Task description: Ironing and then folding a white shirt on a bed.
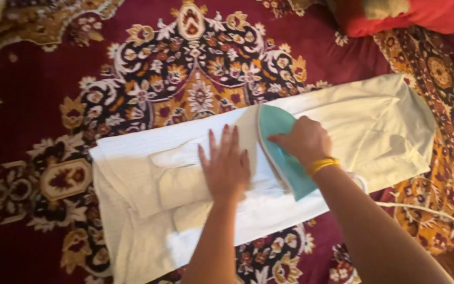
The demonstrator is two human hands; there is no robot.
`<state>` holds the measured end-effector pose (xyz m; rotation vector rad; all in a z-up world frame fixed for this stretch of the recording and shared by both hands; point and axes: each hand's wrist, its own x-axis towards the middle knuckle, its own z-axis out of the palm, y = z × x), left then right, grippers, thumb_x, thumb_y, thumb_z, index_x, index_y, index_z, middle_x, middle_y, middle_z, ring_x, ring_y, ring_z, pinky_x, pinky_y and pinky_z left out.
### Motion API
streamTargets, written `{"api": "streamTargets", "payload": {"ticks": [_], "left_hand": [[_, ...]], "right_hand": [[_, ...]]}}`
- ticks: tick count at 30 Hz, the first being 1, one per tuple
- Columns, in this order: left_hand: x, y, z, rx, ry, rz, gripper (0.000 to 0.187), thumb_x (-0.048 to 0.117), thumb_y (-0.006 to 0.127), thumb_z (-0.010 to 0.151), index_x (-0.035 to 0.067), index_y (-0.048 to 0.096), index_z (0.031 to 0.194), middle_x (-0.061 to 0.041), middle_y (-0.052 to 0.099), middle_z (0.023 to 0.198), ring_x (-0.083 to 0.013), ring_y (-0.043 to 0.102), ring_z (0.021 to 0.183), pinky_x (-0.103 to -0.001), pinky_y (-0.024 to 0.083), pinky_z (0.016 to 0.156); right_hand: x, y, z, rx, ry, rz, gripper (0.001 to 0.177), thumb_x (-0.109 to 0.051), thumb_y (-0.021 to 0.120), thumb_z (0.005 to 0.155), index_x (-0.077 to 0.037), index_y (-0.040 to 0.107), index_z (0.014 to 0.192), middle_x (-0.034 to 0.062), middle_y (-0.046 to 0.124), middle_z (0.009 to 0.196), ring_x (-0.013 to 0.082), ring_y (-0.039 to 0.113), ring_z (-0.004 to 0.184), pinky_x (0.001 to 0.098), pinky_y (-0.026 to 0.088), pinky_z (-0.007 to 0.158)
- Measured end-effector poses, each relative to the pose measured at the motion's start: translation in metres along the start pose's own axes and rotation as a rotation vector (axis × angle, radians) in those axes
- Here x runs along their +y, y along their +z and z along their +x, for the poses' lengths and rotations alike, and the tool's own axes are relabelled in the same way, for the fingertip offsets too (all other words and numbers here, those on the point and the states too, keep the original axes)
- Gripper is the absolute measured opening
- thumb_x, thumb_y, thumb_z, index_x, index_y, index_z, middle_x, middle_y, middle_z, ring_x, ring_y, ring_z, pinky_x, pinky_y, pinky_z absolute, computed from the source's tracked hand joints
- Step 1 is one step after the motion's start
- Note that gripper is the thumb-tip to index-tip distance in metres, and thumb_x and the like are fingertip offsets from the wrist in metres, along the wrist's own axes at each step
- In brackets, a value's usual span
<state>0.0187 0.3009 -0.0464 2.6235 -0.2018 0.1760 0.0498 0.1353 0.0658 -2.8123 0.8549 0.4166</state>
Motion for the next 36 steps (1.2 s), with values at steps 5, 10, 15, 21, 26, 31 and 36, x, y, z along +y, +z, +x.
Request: {"api": "streamTargets", "payload": {"ticks": [5,10,15,21,26,31,36], "left_hand": [[-0.003,0.007,-0.002,0.157,0.095,0.056,0.061,0.044,0.050,0.100,0.022,0.044,0.156,0.000,0.039,0.164,-0.0324,0.026,0.155,-0.062,0.011,0.123],[0.000,0.005,0.000,0.102,0.058,0.240,0.064,0.043,0.051,0.093,0.026,0.045,0.155,0.002,0.042,0.162,-0.0323,0.032,0.151,-0.064,0.016,0.119],[0.002,0.005,0.001,0.106,0.057,0.261,0.064,0.043,0.051,0.095,0.028,0.043,0.157,0.002,0.041,0.164,-0.0303,0.032,0.152,-0.062,0.015,0.121],[0.001,0.008,-0.001,0.091,0.054,0.272,0.066,0.044,0.052,0.094,0.029,0.042,0.158,0.003,0.041,0.164,-0.0298,0.031,0.153,-0.061,0.014,0.121],[0.001,0.007,-0.003,0.099,0.041,0.281,0.065,0.043,0.053,0.094,0.030,0.043,0.157,0.004,0.041,0.164,-0.0295,0.032,0.152,-0.061,0.015,0.120],[0.003,0.002,0.000,0.090,0.040,0.242,0.065,0.044,0.054,0.092,0.028,0.044,0.154,0.003,0.041,0.162,-0.0291,0.031,0.152,-0.061,0.015,0.121],[0.003,-0.001,0.004,0.045,0.020,0.230,0.065,0.044,0.052,0.093,0.028,0.042,0.155,0.003,0.038,0.162,-0.0283,0.029,0.152,-0.062,0.015,0.120]], "right_hand": [[0.038,0.005,-0.001,0.027,-0.143,-0.017,0.076,-0.061,0.088,0.065,0.000,0.069,0.108,0.0253,0.073,0.104,0.0419,0.071,0.099,0.0497,0.057,0.087],[0.044,-0.006,-0.011,-0.040,-0.096,0.015,0.071,-0.056,0.088,0.069,0.000,0.067,0.108,0.0233,0.075,0.102,0.0389,0.073,0.096,0.0470,0.059,0.085],[0.031,-0.014,0.009,0.003,-0.103,0.092,0.065,-0.052,0.088,0.070,-0.001,0.068,0.106,0.0216,0.075,0.103,0.0377,0.074,0.097,0.0460,0.060,0.085],[0.068,-0.014,0.012,-0.022,-0.116,0.061,0.070,-0.054,0.088,0.069,-0.002,0.068,0.110,0.0217,0.074,0.106,0.0380,0.072,0.101,0.0471,0.058,0.087],[0.108,-0.027,0.026,-0.039,-0.009,0.064,0.075,-0.058,0.088,0.069,-0.003,0.067,0.115,0.0222,0.074,0.110,0.0385,0.073,0.102,0.0474,0.058,0.089],[0.120,-0.034,0.059,0.009,0.099,0.039,0.077,-0.063,0.087,0.067,-0.003,0.071,0.114,0.0223,0.073,0.117,0.0388,0.071,0.109,0.0482,0.057,0.093],[0.135,-0.022,0.058,0.024,0.102,0.020,0.080,-0.064,0.088,0.067,-0.001,0.070,0.113,0.0233,0.073,0.117,0.0392,0.070,0.111,0.0477,0.056,0.095]]}}
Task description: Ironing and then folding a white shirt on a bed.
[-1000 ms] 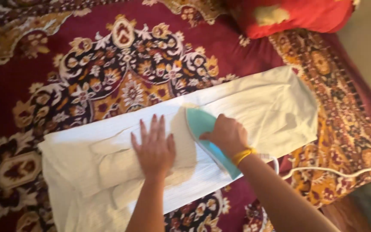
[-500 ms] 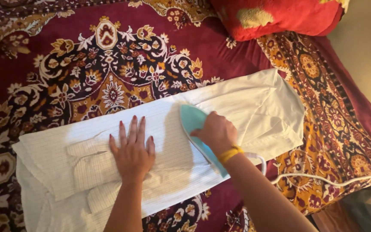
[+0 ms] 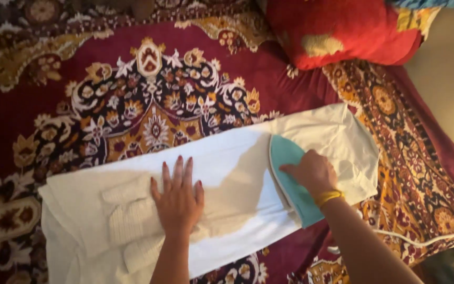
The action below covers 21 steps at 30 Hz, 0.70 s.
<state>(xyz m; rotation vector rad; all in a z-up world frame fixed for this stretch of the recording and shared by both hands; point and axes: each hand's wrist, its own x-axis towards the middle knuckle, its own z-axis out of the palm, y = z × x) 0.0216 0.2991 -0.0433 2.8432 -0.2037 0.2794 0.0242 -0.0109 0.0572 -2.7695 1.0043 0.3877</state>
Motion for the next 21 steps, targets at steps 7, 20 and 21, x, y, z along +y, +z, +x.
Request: {"api": "streamTargets", "payload": {"ticks": [7,20,21], "left_hand": [[0.000,0.004,-0.004,0.027,0.025,0.039,0.063,0.044,0.049,0.096,0.029,0.040,0.156,0.002,0.039,0.163,-0.0296,0.030,0.152,-0.061,0.015,0.121],[0.014,0.004,0.000,0.065,0.041,0.030,0.065,0.048,0.049,0.095,0.032,0.041,0.158,0.000,0.039,0.165,-0.0304,0.030,0.154,-0.063,0.018,0.123],[0.026,0.000,0.005,-0.022,-0.079,0.193,0.069,0.049,0.050,0.092,0.034,0.040,0.158,0.001,0.038,0.165,-0.0346,0.029,0.151,-0.067,0.019,0.115]], "right_hand": [[-0.023,-0.018,0.013,0.019,0.045,0.053,0.072,-0.060,0.088,0.069,-0.003,0.072,0.111,0.0224,0.074,0.116,0.0370,0.072,0.109,0.0464,0.057,0.093],[0.000,-0.032,0.074,-0.006,-0.175,0.011,0.068,-0.051,0.093,0.066,-0.004,0.071,0.110,0.0211,0.071,0.114,0.0375,0.071,0.105,0.0474,0.057,0.088],[0.009,-0.034,0.078,0.001,-0.199,-0.002,0.065,-0.051,0.092,0.067,-0.004,0.073,0.107,0.0199,0.073,0.111,0.0368,0.072,0.103,0.0462,0.058,0.087]]}}
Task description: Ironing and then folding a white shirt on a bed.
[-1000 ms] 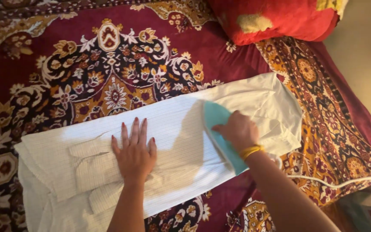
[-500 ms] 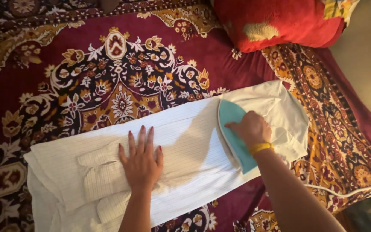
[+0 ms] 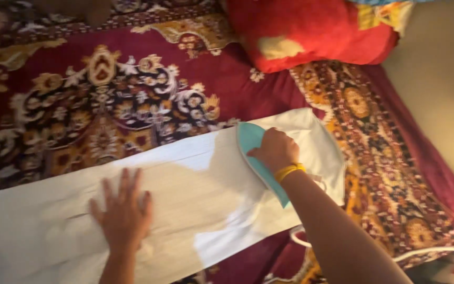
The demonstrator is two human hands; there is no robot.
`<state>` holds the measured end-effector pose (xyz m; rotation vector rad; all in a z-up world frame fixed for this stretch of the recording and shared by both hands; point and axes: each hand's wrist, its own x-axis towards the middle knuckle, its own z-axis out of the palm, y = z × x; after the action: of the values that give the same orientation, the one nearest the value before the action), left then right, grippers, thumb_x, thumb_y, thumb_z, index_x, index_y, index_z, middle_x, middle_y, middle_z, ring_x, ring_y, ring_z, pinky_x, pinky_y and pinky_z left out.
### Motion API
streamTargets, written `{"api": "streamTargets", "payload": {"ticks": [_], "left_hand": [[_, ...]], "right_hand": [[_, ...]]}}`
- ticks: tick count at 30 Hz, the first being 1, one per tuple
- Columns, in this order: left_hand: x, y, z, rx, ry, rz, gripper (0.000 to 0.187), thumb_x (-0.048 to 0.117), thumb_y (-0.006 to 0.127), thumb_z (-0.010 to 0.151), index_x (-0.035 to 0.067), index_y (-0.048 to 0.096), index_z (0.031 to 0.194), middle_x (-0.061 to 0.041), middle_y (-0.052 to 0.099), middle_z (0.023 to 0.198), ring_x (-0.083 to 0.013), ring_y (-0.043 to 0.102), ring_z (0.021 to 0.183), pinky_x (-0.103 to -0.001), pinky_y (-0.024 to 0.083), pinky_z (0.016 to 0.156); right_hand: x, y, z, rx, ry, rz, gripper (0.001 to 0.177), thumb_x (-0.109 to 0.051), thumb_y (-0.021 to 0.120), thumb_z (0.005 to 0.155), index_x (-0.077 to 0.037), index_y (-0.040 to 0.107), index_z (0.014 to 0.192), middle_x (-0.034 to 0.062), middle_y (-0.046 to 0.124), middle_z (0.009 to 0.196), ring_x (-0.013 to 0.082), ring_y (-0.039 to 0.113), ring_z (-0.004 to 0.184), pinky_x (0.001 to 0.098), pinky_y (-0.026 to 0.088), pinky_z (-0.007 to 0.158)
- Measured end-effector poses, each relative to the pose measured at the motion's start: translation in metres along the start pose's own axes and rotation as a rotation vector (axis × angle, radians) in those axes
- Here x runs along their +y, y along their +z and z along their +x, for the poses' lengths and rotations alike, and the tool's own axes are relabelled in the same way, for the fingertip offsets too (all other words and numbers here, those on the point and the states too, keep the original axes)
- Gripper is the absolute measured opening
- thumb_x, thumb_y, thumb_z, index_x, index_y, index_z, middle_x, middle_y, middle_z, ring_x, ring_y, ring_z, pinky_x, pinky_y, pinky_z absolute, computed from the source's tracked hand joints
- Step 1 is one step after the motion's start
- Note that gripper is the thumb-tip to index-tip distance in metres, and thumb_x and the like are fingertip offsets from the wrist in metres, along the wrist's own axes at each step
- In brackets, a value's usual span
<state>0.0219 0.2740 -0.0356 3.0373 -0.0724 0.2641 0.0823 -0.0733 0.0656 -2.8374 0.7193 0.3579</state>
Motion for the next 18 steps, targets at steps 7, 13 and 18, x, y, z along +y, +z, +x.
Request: {"api": "streamTargets", "payload": {"ticks": [7,13,18], "left_hand": [[0.177,0.075,0.003,0.148,-0.018,-0.353,0.074,0.058,0.040,0.102,0.015,0.034,0.162,-0.011,0.031,0.169,-0.0326,0.020,0.158,-0.069,0.015,0.122],[0.280,0.065,0.009,0.048,0.042,-0.196,0.084,0.077,0.035,0.088,0.030,0.026,0.156,0.000,0.018,0.165,-0.0262,0.011,0.152,-0.070,0.005,0.114],[0.275,0.065,0.003,0.092,0.067,-0.151,0.088,0.084,0.028,0.087,0.035,0.012,0.159,0.002,0.010,0.168,-0.0250,0.009,0.153,-0.069,0.004,0.116]], "right_hand": [[0.044,-0.020,0.049,0.055,-0.031,0.019,0.056,-0.051,0.089,0.071,-0.006,0.076,0.102,0.0187,0.076,0.106,0.0360,0.074,0.100,0.0461,0.059,0.084],[0.091,-0.060,0.057,0.060,-0.065,-0.037,0.067,-0.058,0.088,0.070,-0.004,0.074,0.108,0.0208,0.073,0.103,0.0377,0.073,0.095,0.0479,0.059,0.081],[0.134,-0.088,0.082,0.262,-0.052,0.138,0.074,-0.066,0.087,0.067,-0.003,0.074,0.105,0.0202,0.076,0.093,0.0365,0.075,0.087,0.0479,0.060,0.077]]}}
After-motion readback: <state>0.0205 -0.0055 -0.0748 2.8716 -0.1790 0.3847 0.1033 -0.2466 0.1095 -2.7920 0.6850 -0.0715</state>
